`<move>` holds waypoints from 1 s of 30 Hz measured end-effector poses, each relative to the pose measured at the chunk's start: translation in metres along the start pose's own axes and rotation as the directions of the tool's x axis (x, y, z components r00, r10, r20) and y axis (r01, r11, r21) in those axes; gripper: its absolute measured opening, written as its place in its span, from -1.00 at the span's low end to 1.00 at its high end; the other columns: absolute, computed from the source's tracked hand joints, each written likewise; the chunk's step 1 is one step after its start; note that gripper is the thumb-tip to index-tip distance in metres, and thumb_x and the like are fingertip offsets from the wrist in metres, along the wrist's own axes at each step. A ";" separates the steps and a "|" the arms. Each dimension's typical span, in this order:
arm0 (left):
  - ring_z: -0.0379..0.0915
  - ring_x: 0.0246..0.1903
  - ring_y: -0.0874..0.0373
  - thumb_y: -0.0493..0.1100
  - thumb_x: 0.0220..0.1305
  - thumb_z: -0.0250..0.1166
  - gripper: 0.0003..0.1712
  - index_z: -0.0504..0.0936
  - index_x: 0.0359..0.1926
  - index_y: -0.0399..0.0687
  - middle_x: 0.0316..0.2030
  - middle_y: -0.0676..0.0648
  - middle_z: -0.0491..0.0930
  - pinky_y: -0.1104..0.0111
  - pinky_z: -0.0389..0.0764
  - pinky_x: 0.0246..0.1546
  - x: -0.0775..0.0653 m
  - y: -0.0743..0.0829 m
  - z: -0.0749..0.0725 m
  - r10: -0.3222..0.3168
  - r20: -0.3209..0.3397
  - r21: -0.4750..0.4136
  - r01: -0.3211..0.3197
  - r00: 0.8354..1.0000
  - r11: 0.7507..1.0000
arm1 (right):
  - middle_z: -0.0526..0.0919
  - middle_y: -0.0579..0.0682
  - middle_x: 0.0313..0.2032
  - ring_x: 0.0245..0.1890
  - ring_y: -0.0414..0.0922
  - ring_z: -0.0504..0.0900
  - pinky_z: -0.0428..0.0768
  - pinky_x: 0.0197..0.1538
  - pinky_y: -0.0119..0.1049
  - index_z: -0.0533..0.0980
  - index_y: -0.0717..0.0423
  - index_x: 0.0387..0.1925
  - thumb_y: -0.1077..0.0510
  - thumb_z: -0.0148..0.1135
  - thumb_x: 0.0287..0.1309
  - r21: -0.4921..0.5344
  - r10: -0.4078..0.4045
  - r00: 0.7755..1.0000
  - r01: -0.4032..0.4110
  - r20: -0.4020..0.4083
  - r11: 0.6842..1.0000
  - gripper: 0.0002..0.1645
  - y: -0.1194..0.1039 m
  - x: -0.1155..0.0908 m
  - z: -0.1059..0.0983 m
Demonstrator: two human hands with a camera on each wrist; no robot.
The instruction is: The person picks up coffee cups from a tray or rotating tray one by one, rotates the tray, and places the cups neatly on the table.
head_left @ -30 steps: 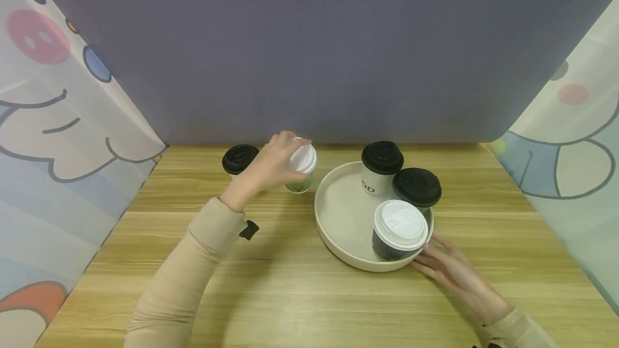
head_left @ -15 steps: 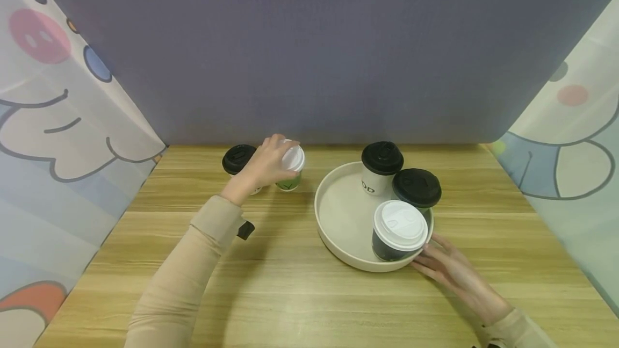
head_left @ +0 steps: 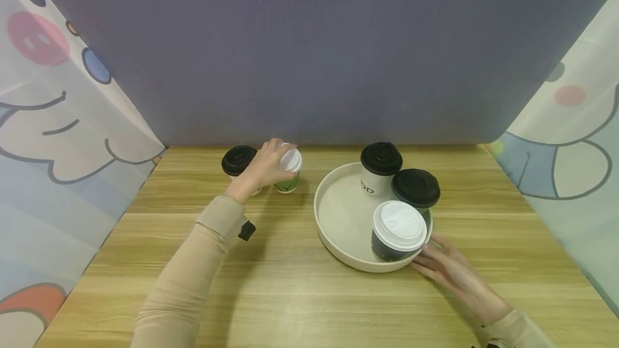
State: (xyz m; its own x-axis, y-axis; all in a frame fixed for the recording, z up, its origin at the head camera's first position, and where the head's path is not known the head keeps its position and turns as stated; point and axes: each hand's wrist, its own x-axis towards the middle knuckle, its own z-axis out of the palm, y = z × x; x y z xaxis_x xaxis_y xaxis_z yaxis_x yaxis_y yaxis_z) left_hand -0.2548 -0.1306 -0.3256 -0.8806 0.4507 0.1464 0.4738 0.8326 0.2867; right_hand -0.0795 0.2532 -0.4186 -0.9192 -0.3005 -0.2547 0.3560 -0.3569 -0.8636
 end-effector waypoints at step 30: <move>0.00 0.17 -0.19 0.10 -0.02 0.23 -0.21 0.23 0.25 0.02 0.21 -0.27 0.05 -0.06 0.21 0.03 0.009 -0.016 0.011 -0.039 0.045 -0.082 0.042 0.998 0.996 | 0.50 0.00 -0.18 -0.11 -0.12 0.52 0.38 0.07 -0.18 -0.61 0.29 0.23 0.25 -0.14 0.27 0.032 0.025 1.000 -0.025 -0.005 0.999 -0.07 -0.002 -0.003 0.003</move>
State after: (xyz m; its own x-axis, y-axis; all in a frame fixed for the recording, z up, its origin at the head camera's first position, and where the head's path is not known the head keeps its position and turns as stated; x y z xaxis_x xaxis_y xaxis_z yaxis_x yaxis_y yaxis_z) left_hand -0.2701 -0.1368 -0.3398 -0.8971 0.4321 0.0924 0.4339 0.8219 0.3690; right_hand -0.0771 0.2517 -0.4147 -0.9106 -0.3054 -0.2785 0.3842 -0.3772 -0.8427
